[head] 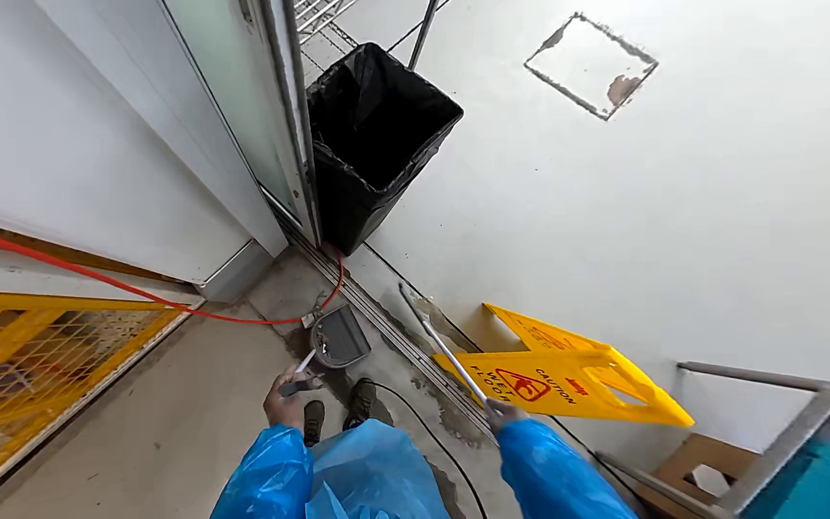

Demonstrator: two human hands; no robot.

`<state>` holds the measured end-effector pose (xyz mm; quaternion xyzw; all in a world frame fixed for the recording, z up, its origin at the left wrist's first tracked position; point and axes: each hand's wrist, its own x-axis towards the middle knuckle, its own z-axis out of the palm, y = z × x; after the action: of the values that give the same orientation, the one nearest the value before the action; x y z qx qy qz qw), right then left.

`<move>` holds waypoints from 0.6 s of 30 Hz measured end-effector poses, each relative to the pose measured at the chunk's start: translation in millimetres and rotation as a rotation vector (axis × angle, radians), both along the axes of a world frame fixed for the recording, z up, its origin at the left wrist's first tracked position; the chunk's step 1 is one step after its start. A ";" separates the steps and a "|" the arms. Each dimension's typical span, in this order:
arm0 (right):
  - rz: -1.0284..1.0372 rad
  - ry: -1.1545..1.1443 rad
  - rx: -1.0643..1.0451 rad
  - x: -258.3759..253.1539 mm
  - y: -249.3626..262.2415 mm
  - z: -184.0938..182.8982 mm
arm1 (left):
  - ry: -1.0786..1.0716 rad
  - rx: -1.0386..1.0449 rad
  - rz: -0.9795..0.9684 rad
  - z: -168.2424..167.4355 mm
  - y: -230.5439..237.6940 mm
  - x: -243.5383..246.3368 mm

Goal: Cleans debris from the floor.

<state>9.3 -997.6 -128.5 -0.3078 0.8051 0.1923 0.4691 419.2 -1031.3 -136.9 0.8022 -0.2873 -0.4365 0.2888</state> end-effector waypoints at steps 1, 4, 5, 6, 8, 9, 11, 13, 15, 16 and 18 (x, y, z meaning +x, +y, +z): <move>0.004 -0.007 0.043 12.0 -6.3 -21.4 | 0.001 -0.010 0.009 -1.8 -4.6 -6.8; 0.133 -0.093 0.221 56.0 -5.7 -64.7 | -0.020 0.006 0.021 -0.6 -16.0 -24.3; 0.154 -0.129 0.226 56.1 -0.5 -58.0 | -0.020 0.026 0.005 2.2 -18.0 -28.9; 0.126 -0.135 0.176 43.1 5.8 -44.0 | -0.020 0.037 0.000 4.1 -17.8 -32.9; 0.046 -0.136 0.056 -2.2 10.9 -3.8 | -0.033 0.032 0.017 3.0 -16.0 -36.1; 0.064 -0.130 0.040 -19.4 5.6 17.3 | -0.039 0.028 0.018 2.6 -17.5 -37.3; 0.129 -0.085 0.063 -30.7 -5.4 29.0 | -0.048 0.037 0.010 4.4 -16.3 -39.9; 0.157 -0.025 0.108 -18.1 -13.8 0.2 | -0.041 0.044 0.010 4.1 -11.9 -42.9; 0.162 -0.010 0.162 22.2 -19.0 -43.7 | -0.046 0.026 0.030 0.4 -5.7 -41.8; 0.178 -0.035 0.188 43.7 -16.8 -62.0 | -0.050 0.017 0.035 -1.9 -4.6 -40.5; 0.279 -0.139 0.243 58.8 -17.5 -60.3 | -0.044 0.024 0.041 -1.8 -5.2 -41.3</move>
<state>68.1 -1015.2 -188.8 -0.3702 0.6911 0.3293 0.5262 377.9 -1036.5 -138.7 0.8209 -0.2716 -0.4161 0.2815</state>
